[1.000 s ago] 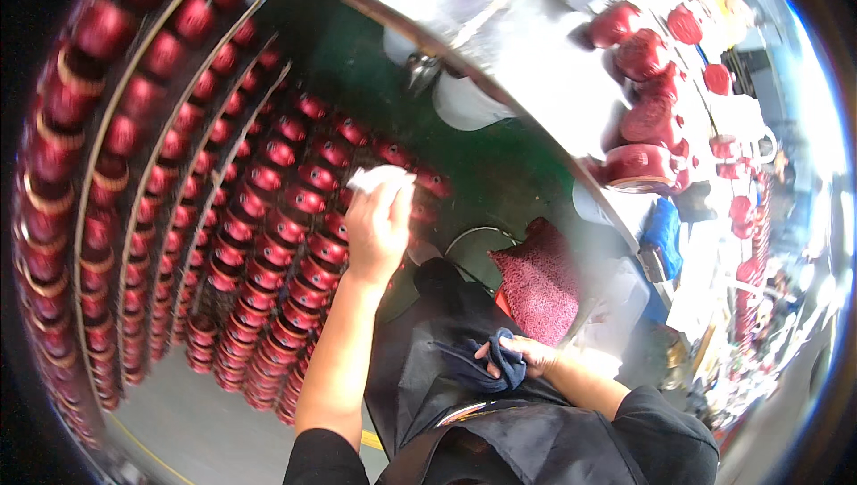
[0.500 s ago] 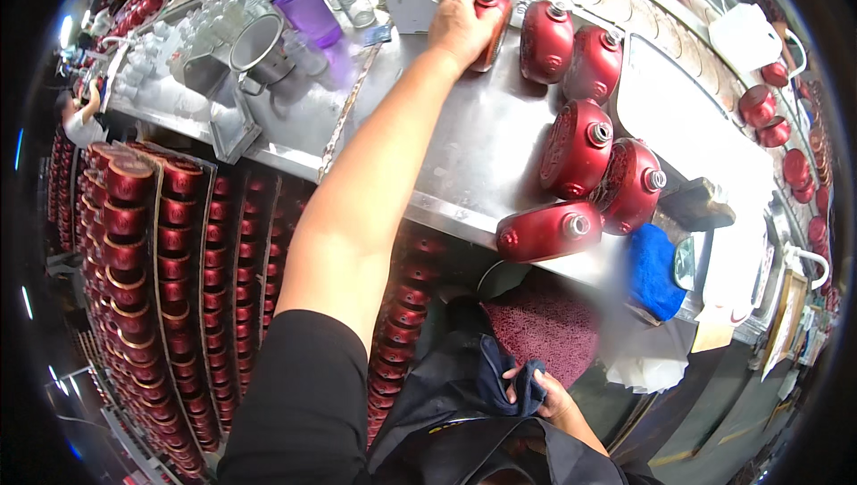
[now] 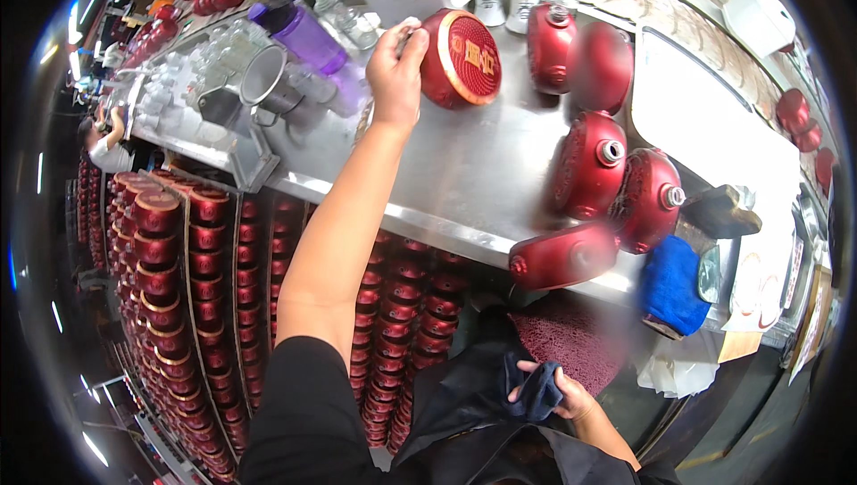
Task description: The person wipes the surface of red decorative objects with a cloth, then places them on a multi-tiered rack. The person repeats this process for several objects, handling them one at a time.
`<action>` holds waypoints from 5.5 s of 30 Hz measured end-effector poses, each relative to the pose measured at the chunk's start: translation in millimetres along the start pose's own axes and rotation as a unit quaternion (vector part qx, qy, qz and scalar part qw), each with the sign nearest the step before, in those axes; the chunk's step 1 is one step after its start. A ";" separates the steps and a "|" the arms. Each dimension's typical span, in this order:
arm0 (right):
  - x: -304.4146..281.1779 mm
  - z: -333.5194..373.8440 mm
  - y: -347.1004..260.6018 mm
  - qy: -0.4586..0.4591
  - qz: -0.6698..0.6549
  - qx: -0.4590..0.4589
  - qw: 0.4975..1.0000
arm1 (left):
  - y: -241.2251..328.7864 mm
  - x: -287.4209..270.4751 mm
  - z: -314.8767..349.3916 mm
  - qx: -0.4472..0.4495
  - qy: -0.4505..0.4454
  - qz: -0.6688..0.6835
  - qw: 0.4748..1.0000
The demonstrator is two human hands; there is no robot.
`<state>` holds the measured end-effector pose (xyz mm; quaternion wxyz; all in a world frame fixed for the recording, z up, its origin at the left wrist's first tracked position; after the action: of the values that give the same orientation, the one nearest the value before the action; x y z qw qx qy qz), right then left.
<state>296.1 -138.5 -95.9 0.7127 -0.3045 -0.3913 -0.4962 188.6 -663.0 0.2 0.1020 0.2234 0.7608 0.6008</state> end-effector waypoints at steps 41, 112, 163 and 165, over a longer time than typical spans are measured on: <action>204.4 -133.0 15.6 -0.066 0.183 -0.184 0.964 | 230.2 -186.1 372.4 -0.008 0.246 -0.061 0.967; -64.6 -103.9 335.0 0.165 0.769 0.343 0.514 | -110.4 -921.9 985.2 -0.320 0.456 -0.615 0.558; -38.5 -5.6 86.9 0.201 0.202 0.100 0.953 | 100.6 -39.5 266.8 0.138 -0.120 -0.178 0.967; -37.0 1.9 66.4 0.189 0.177 0.064 0.964 | 113.0 24.3 249.8 0.187 -0.171 -0.199 0.947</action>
<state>350.9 -98.2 -129.8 0.8681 -0.2234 -0.2203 -0.3848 297.6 -414.6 47.1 0.3045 0.1821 0.8597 0.3676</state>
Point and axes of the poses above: each hand's wrist, its own z-axis away from the middle knuckle, its own x-axis out of the palm, y = z × x, the point moved 7 cm from there along -z, towards the middle knuckle, and after that the axes turned 9 degrees about -z, right-handed, at the moved point
